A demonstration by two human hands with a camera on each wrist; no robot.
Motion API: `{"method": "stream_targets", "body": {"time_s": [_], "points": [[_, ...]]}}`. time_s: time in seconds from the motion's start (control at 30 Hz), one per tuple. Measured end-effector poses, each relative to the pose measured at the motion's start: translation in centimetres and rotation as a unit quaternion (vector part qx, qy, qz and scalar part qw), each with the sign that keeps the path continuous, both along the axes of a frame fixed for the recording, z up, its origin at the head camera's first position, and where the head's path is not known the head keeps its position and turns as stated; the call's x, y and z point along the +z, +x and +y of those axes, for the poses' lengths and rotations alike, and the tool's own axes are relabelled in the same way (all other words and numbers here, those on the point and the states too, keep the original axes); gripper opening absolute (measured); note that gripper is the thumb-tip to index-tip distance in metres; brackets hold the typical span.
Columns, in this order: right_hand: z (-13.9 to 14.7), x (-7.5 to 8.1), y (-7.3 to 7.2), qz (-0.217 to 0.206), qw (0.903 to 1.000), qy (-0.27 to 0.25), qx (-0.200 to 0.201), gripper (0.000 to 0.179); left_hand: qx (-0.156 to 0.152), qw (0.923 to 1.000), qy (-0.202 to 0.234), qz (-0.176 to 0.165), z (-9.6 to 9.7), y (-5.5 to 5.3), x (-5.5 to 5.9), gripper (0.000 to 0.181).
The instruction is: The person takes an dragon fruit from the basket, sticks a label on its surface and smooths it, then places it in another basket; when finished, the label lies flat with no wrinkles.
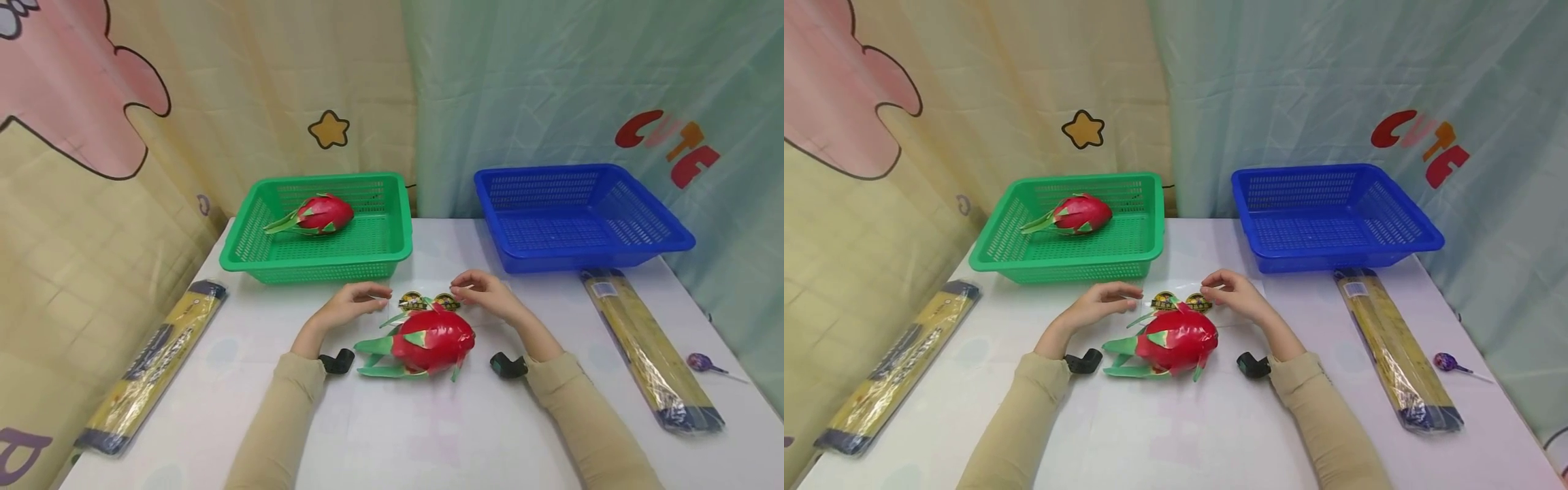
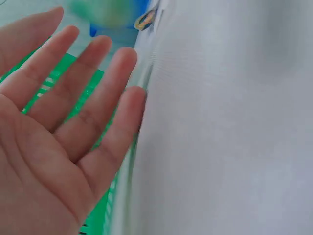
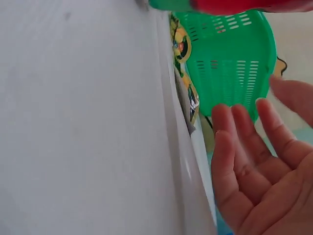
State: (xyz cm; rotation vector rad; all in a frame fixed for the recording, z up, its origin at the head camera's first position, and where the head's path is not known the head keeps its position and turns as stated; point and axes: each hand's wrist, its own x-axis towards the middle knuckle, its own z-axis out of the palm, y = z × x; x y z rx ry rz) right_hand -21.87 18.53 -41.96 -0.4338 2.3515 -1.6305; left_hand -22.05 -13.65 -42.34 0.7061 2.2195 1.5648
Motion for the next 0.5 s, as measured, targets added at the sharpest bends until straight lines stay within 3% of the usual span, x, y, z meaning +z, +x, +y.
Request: {"method": "stream_targets", "body": {"time_s": [0.2,0.37,0.5], "points": [[0.0,-1.0,-0.3,0.003,0.9999,0.004,-0.01,0.03,-0.006,0.9997,-0.013,-0.022,0.0,-0.2,-0.5,0.038],[-0.7,0.2,0.6,0.017,0.9995,0.027,-0.002,0.028,-0.027,0.9983,-0.048,-0.022,0.2,-0.3,-0.9,0.039],[-0.7,-0.9,0.3,0.031,0.997,0.068,-0.018,0.03,-0.031,0.9976,-0.054,-0.028,0.3,-0.2,-1.0,0.039]]}}
